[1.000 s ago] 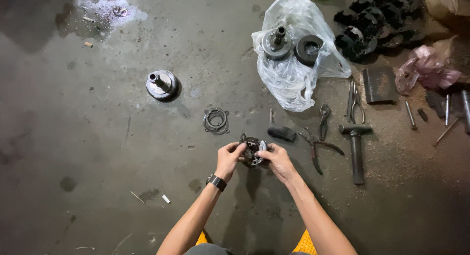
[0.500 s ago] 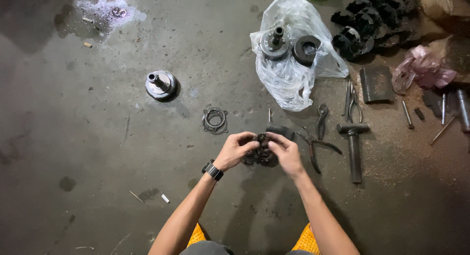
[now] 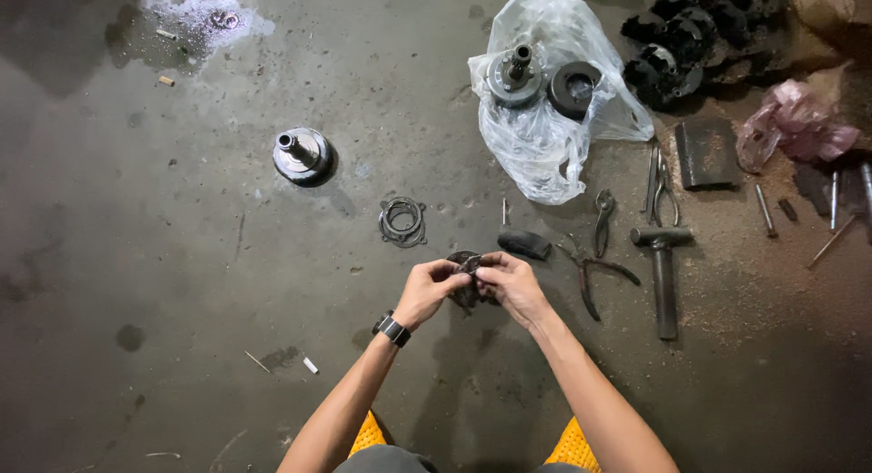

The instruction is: Disassembling a motorcycle engine or clutch component using hand tools.

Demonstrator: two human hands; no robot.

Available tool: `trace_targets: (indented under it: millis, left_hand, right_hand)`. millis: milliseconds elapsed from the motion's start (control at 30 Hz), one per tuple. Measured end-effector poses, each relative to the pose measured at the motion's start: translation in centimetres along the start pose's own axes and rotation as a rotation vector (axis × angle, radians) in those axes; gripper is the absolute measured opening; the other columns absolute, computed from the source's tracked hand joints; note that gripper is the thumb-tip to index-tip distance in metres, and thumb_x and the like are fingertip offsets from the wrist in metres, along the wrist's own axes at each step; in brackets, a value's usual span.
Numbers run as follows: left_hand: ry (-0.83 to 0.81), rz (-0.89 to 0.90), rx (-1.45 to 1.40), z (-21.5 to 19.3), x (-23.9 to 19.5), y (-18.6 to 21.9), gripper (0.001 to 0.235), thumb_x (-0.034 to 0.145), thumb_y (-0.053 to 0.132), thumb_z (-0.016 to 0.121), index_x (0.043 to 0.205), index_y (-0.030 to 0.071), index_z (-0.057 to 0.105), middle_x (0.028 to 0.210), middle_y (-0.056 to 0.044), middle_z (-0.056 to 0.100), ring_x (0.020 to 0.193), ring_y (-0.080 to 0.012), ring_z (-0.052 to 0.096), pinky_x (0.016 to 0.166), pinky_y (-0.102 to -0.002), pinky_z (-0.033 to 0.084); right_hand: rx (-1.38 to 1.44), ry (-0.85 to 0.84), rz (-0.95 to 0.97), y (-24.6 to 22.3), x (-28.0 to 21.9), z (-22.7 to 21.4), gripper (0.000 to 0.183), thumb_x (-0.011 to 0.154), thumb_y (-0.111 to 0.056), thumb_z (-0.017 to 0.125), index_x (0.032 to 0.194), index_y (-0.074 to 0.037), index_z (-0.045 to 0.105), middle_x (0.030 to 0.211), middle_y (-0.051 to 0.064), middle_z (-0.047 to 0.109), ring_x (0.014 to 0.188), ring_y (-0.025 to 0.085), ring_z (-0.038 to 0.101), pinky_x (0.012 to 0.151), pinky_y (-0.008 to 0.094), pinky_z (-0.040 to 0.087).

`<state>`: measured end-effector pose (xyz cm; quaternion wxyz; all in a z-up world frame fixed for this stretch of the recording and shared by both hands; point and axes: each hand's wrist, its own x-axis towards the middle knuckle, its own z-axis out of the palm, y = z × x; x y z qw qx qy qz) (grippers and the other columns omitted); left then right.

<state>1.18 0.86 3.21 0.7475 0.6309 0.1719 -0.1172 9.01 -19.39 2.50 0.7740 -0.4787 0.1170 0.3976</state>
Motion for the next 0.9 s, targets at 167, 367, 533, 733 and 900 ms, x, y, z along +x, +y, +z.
trace_targets:
  millis: [167,367,533,733,900]
  left_hand:
    - [0.143,-0.078,-0.065,-2.2,-0.7,-1.1,0.031,0.09,0.019,0.077,0.109,-0.005,0.074,0.09,-0.006,0.074,0.075,-0.0103,0.067,0.067,-0.028,0.057]
    - [0.284,-0.154,-0.444,-4.5,-1.2,-4.4,0.036,0.096,0.02,0.069,0.123,-0.004,0.067,0.101,-0.009,0.072,0.078,-0.0162,0.069,0.072,-0.035,0.06]
    - [0.198,-0.107,-0.698,-4.5,-1.7,-3.6,0.038,0.1,0.018,0.062,0.13,-0.005,0.06,0.115,-0.014,0.072,0.099,-0.0237,0.073,0.086,-0.04,0.061]
    - [0.126,-0.075,-0.669,-2.9,-1.9,-1.2,0.04,0.096,0.009,0.064,0.134,-0.003,0.058,0.126,-0.016,0.068,0.112,-0.0267,0.069,0.097,-0.044,0.059]
    - [0.12,-0.06,-0.614,-2.3,-2.0,-0.9,0.035,0.097,0.009,0.064,0.13,-0.003,0.058,0.132,-0.019,0.066,0.116,-0.0264,0.068,0.096,-0.045,0.056]
  right_hand:
    - [-0.134,0.087,-0.098,2.8,5.7,-0.8,0.021,0.09,-0.001,0.071,0.109,0.004,0.065,0.088,0.01,0.071,0.072,0.016,0.07,0.063,0.03,0.057]
    - [-0.495,0.259,-0.28,2.4,7.2,0.7,0.022,0.089,-0.001,0.07,0.109,0.005,0.065,0.09,0.009,0.073,0.074,0.015,0.071,0.061,0.028,0.059]
    - [-0.454,0.248,-0.44,0.3,4.3,-3.5,0.02,0.092,-0.003,0.069,0.11,0.005,0.069,0.094,0.01,0.075,0.079,0.013,0.073,0.068,0.027,0.061]
    - [-0.728,0.647,-0.512,-5.2,-0.4,-15.0,0.019,0.094,-0.01,0.072,0.11,0.001,0.076,0.088,0.01,0.076,0.075,0.015,0.069,0.066,0.028,0.055]
    - [-1.135,0.95,-0.672,-9.9,-1.7,-21.9,0.018,0.093,-0.018,0.074,0.103,-0.005,0.08,0.096,0.013,0.077,0.083,0.024,0.074,0.078,0.038,0.057]
